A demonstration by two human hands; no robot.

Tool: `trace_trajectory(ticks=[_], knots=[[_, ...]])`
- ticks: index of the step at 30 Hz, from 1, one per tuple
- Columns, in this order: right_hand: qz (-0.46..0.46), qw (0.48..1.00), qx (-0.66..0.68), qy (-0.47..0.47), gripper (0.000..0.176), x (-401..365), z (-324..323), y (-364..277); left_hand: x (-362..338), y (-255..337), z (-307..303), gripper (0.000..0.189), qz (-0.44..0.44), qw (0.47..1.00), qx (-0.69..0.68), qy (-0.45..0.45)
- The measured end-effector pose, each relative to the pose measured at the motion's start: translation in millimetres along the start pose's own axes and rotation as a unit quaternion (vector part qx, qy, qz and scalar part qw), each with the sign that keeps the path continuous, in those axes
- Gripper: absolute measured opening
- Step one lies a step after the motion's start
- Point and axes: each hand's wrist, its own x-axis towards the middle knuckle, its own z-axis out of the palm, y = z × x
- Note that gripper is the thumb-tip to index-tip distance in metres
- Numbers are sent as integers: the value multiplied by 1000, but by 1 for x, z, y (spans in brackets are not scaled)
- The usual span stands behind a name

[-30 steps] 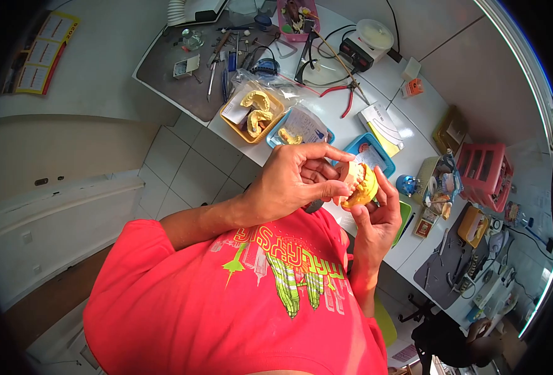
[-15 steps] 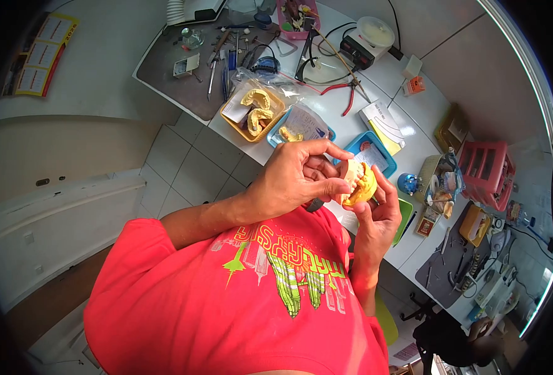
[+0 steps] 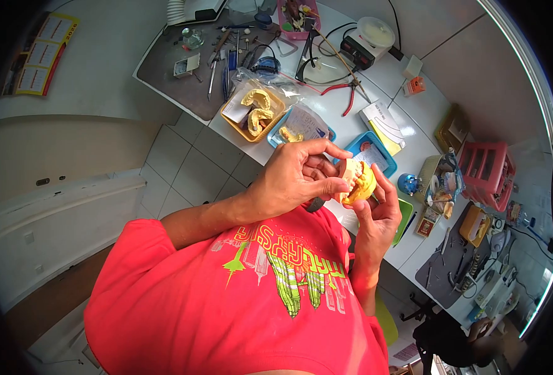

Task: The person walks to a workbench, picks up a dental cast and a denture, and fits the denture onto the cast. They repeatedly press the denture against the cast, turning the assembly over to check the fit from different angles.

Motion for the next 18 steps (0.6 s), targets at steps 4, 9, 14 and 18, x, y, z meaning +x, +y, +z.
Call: trace_trajectory(ticks=[4,9,14,18], knots=[[2,1000,8,-3,63,0,0,0,-1,1,-1,42,11,1000,15,2],[-6,999,-42,-6,62,-4,6,11,-6,-6,-9,42,5,999,40,-6],[-37,988,-150,-26,59,-5,9,34,-14,-27,-25,48,-51,994,95,0],[-84,970,-224,-40,59,-4,13,36,-15,-30,-27,45,-57,991,123,8]])
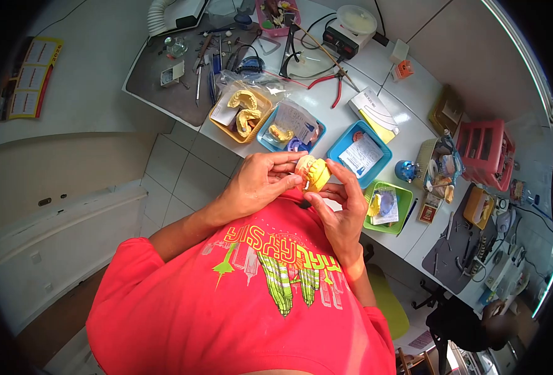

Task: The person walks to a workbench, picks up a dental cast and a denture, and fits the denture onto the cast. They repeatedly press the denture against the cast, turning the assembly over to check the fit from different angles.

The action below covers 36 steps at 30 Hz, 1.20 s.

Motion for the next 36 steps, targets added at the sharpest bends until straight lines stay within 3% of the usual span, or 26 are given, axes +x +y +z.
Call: trace_trajectory(ticks=[7,16,17,20,21,24,27,36], knots=[[-62,997,-45,21,59,-1,0,1,3,-4,7,44,-6,997,-75,27],[-18,999,-39,30,61,-4,-5,12,17,-13,1,44,31,999,-37,18],[-18,999,-39,30,61,-5,-8,18,19,-16,-2,44,20,996,-79,36],[61,987,-145,-21,57,-9,-22,47,25,-18,-11,45,8,990,-124,67],[63,987,-146,-20,57,-10,-26,57,26,-19,-14,45,8,989,-126,82],[58,942,-295,-151,51,-11,-34,86,28,-24,-19,45,0,987,-149,56],[22,921,-337,-197,50,-9,-33,106,29,-33,-17,44,-6,982,-187,36],[-41,881,-415,-226,50,-5,-37,124,21,-44,-9,38,-31,960,-278,15]])
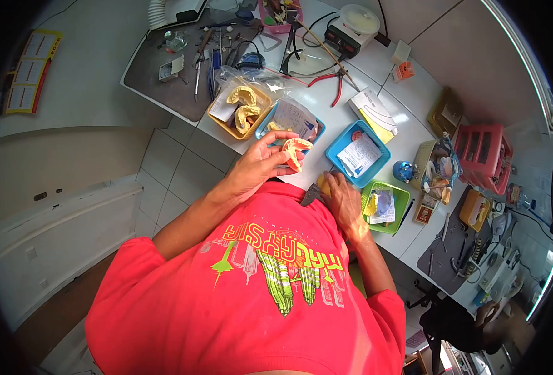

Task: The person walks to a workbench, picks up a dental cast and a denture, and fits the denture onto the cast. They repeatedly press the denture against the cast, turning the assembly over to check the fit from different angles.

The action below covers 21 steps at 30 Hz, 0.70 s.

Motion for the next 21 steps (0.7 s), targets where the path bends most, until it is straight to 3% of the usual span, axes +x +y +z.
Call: trace_trajectory(ticks=[5,9,12,14,18,21], knots=[[-17,999,1,28,39,-4,-22,-10,-2,-3,-7,35,-47,995,-86,9],[63,977,-25,204,15,22,-48,-3,0,-7,-5,30,-54,995,-80,-5],[129,969,-37,208,18,54,-37,35,3,-8,1,29,-61,996,-66,-17],[236,950,-75,190,22,73,-29,48,5,-8,8,31,-52,997,-48,-12],[251,939,-57,229,26,89,-23,52,5,-6,9,34,-45,994,-84,-45],[258,932,-2,255,27,92,-16,56,10,-9,13,29,-38,997,-60,-15]])
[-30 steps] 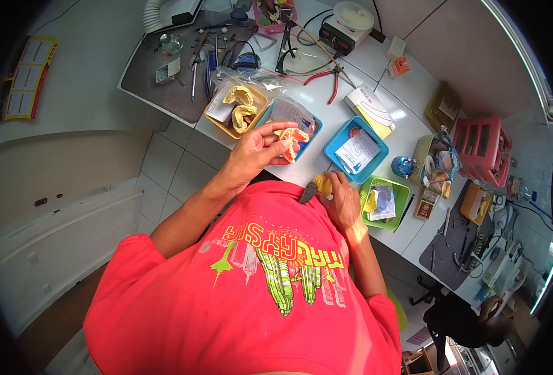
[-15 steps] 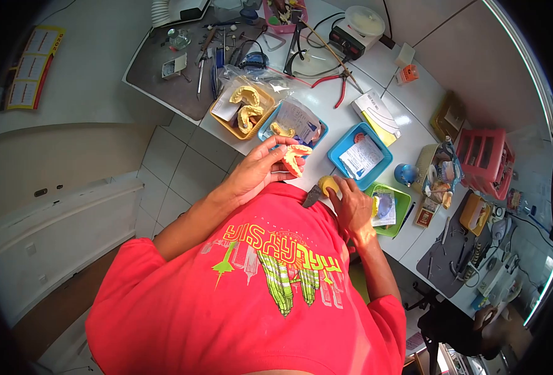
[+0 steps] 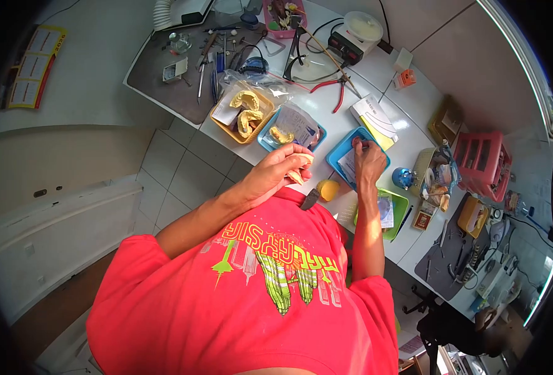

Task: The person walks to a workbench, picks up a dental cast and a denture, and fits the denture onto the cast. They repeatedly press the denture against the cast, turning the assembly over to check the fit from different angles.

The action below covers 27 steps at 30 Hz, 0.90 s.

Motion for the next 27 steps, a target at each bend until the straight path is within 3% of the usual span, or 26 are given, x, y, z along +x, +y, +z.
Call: trace_trajectory(ticks=[3,4,5,6,8,10,11,14,15,19,20,22,24,25,26,27], knots=[[24,999,47,0,32,-2,-4,-5,10,-8,-11,27,-15,997,66,-26],[75,986,147,-25,32,-7,-15,-14,11,-7,-8,27,-12,998,65,-24],[125,960,245,-52,31,-13,-27,-23,14,-8,-3,29,-4,996,86,11],[123,960,246,-55,31,-19,-40,-32,16,-9,1,32,3,993,107,47],[201,867,436,-133,28,-36,-71,-53,17,-3,9,28,-5,985,167,48],[202,855,460,-128,21,-51,-92,-71,17,11,36,22,92,958,266,47],[186,849,476,-134,21,-56,-98,-74,27,-3,34,23,179,952,245,50],[168,844,491,-137,18,-67,-111,-85,25,5,45,26,210,915,345,19],[161,835,506,-143,17,-69,-112,-87,28,5,47,26,265,887,378,20],[124,822,540,-129,17,-80,-112,-85,14,13,56,17,241,883,399,48],[108,822,548,-113,17,-83,-111,-83,11,14,58,16,288,861,417,54],[107,833,532,-107,18,-95,-100,-67,8,18,57,18,333,834,435,63],[-41,950,285,-122,15,-107,-93,-52,7,21,54,26,457,713,528,63],[-133,966,183,-122,19,-110,-88,-44,5,23,54,29,466,703,534,64],[-140,968,87,-187,26,-114,-83,-34,3,24,54,29,465,703,534,66],[-160,965,79,-190,30,-116,-76,-28,2,27,53,29,475,690,542,64]])
